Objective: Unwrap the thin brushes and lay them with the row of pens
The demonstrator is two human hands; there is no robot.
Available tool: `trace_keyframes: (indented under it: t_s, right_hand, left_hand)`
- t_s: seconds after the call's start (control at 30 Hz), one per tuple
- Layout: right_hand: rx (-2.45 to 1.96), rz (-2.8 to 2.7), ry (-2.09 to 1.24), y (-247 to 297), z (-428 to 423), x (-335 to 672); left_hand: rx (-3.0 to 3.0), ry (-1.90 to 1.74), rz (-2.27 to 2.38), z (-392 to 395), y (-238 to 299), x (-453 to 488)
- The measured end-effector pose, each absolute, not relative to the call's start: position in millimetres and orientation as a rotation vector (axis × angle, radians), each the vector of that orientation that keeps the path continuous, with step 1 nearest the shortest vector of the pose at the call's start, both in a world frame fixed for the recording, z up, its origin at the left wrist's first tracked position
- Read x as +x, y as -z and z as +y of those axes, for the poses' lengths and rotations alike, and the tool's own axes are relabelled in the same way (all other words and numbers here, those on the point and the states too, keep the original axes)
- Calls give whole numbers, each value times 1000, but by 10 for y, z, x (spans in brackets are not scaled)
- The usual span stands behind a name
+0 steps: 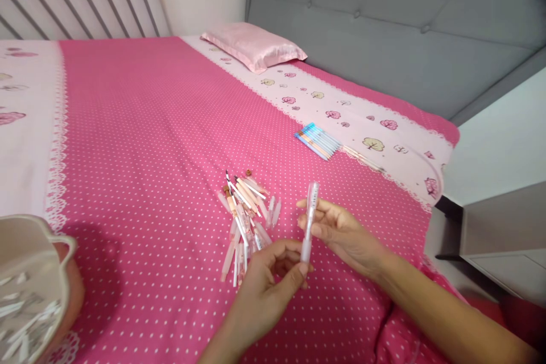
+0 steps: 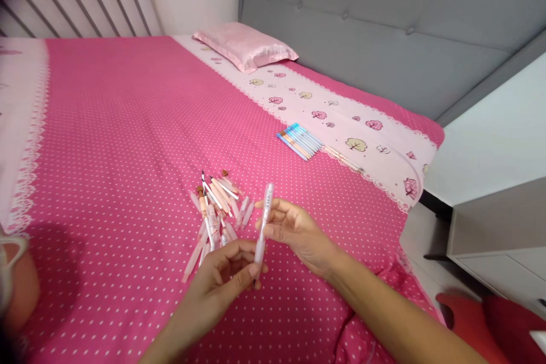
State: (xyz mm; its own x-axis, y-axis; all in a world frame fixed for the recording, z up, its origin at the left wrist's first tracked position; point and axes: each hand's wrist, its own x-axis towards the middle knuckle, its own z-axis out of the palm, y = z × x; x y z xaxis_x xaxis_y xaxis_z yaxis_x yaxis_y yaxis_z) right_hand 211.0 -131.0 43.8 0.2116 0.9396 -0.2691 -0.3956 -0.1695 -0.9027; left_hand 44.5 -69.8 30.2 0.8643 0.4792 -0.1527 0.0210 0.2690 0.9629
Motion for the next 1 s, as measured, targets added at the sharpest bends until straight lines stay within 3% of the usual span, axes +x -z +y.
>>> trace_keyframes:
  t_s: [1.0]
  right_hand:
    - [-1136,-688,-1368,-501,-1335,2110]
  left_hand:
    - [1274,-335,493,-692,-345,442]
